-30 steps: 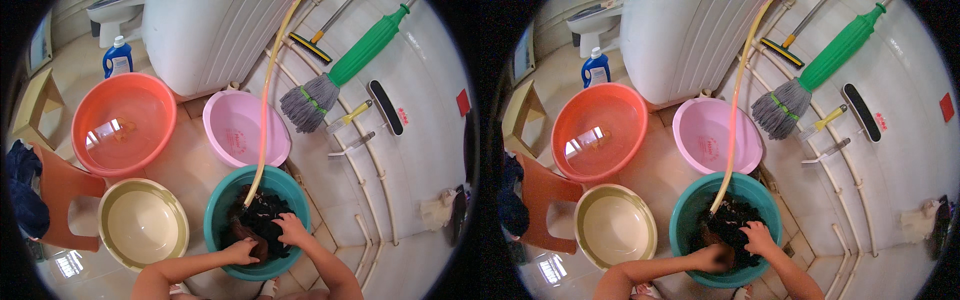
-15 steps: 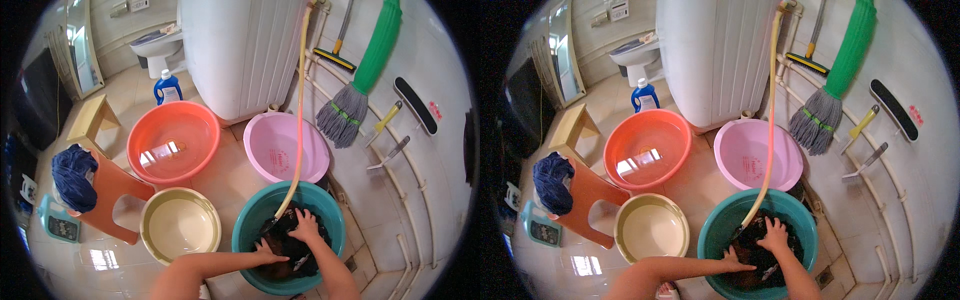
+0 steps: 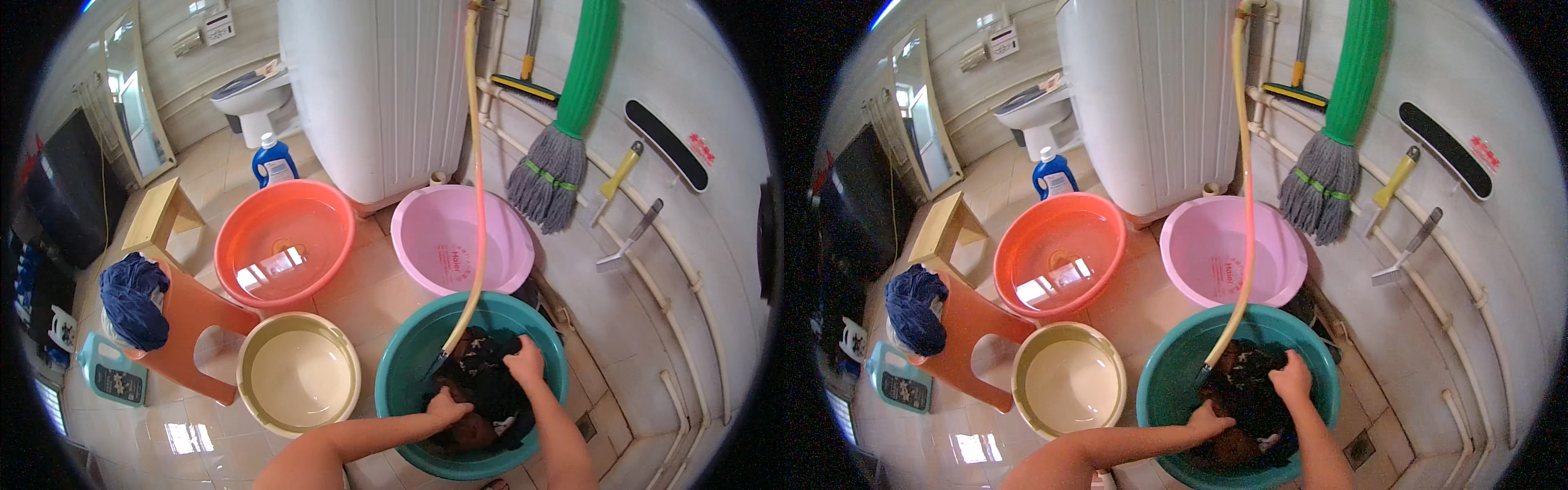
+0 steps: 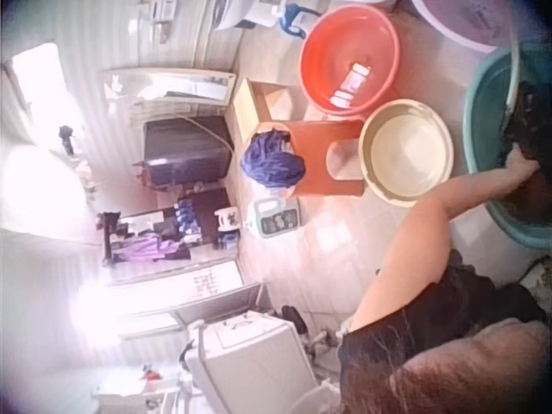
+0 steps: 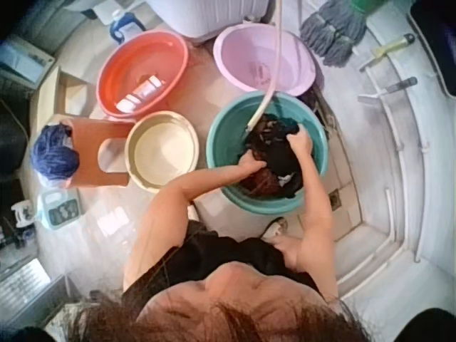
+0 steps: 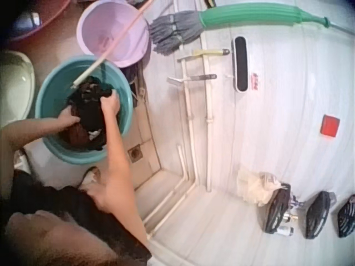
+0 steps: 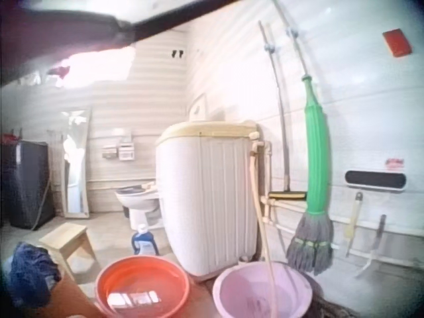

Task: The person hand washes dark-colored clothes in a teal basin using a hose to rinse them. They wring out the clothes, transfer them to another basin, and refill the teal basin with water before continuing to wash additional garments.

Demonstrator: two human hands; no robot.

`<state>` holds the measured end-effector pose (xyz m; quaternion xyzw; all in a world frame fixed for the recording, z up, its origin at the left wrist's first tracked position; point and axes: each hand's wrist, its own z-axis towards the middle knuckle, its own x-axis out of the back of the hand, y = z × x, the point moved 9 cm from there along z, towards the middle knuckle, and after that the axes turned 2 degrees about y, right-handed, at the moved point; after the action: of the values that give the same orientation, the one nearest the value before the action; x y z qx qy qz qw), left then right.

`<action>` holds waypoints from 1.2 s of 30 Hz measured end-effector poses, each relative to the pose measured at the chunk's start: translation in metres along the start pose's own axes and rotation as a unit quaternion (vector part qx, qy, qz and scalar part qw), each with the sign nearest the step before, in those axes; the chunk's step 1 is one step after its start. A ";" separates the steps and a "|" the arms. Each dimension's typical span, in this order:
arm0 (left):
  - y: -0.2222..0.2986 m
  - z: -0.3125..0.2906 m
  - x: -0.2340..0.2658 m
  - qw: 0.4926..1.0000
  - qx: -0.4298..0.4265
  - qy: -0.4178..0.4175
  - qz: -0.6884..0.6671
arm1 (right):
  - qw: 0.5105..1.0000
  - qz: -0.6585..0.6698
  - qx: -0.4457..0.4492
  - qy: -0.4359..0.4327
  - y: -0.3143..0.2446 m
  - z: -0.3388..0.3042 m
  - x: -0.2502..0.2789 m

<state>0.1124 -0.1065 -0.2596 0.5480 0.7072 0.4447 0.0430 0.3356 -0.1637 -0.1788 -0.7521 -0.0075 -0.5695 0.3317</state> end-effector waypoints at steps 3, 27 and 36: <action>0.023 -0.028 -0.002 0.991 0.055 -0.011 -0.118 | 0.996 0.049 -0.070 -0.023 -0.007 0.000 0.021; 0.108 -0.062 -0.071 0.909 -0.355 -0.197 -0.098 | 0.893 -0.148 0.375 -0.198 -0.074 -0.070 -0.050; 0.034 -0.047 0.019 0.909 -0.340 -0.104 0.218 | 0.957 0.066 0.274 -0.071 -0.111 -0.053 0.014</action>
<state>0.1043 -0.1184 -0.2003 0.6843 0.3674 0.5967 0.2020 0.2518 -0.1095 -0.1055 -0.6694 -0.1371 -0.4675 0.5609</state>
